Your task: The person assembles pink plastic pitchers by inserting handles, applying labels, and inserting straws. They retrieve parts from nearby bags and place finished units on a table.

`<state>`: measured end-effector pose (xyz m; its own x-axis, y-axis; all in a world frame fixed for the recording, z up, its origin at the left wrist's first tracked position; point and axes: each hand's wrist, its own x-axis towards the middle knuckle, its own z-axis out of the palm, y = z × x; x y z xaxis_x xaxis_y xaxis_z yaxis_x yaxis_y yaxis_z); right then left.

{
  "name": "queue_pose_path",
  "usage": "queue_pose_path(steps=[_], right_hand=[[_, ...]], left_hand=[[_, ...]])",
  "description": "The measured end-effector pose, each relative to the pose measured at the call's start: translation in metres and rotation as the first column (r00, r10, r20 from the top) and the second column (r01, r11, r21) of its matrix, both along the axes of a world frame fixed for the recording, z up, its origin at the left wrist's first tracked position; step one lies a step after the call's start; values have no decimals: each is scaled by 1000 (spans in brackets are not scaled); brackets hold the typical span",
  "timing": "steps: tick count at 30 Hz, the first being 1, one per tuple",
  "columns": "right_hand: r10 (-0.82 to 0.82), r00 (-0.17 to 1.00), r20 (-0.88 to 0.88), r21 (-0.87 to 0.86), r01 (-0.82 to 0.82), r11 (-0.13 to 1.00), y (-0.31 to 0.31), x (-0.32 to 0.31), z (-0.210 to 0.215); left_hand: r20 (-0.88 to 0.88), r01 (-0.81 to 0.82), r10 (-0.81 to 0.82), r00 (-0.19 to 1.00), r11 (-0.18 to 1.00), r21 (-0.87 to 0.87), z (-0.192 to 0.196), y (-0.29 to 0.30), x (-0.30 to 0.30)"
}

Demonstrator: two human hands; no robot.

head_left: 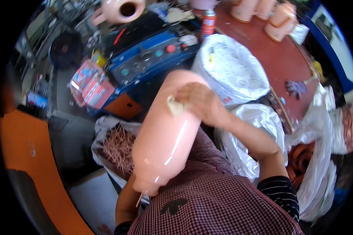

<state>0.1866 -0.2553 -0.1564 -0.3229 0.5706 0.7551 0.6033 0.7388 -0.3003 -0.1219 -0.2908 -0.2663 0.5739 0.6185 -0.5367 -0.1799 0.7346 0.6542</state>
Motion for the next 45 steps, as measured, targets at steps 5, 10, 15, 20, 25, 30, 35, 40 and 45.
queue_pose_path(steps=[5, 10, 15, 20, 25, 30, 35, 40, 45], right_hand=[[-471, 843, 260, -140, 515, 846, 9, 119, -40], [-685, 699, 204, -119, 713, 691, 26, 215, -34], [-651, 355, 671, -253, 935, 249, 58, 254, -68], [-404, 901, 155, -173, 427, 887, 122, 105, -38], [185, 975, 127, -297, -140, 945, 175, -97, -24], [287, 941, 177, -101, -273, 957, 237, -228, -34], [383, 897, 222, -176, -349, 920, 285, -255, -42], [394, 836, 381, -176, -353, 919, 289, -260, -34], [299, 950, 87, -424, -236, 874, 277, -262, -41]], left_hand=[[-230, 60, -17, 973, 982, 181, 6, -7, -30], [-651, 199, 165, 741, 872, 447, 23, -11, -91], [-762, 501, 480, 435, 574, 648, 94, -2, -113], [-720, 717, 634, 281, 360, 597, 82, -12, -96], [-648, 632, 706, 287, 368, 681, 33, -29, -88], [-589, 582, 743, 318, 338, 740, 22, -40, -86], [-576, 527, 750, 325, 362, 769, 15, -39, -90], [-577, 518, 737, 352, 361, 776, 11, -30, -88], [-605, 525, 717, 348, 386, 759, 13, -32, -87]])
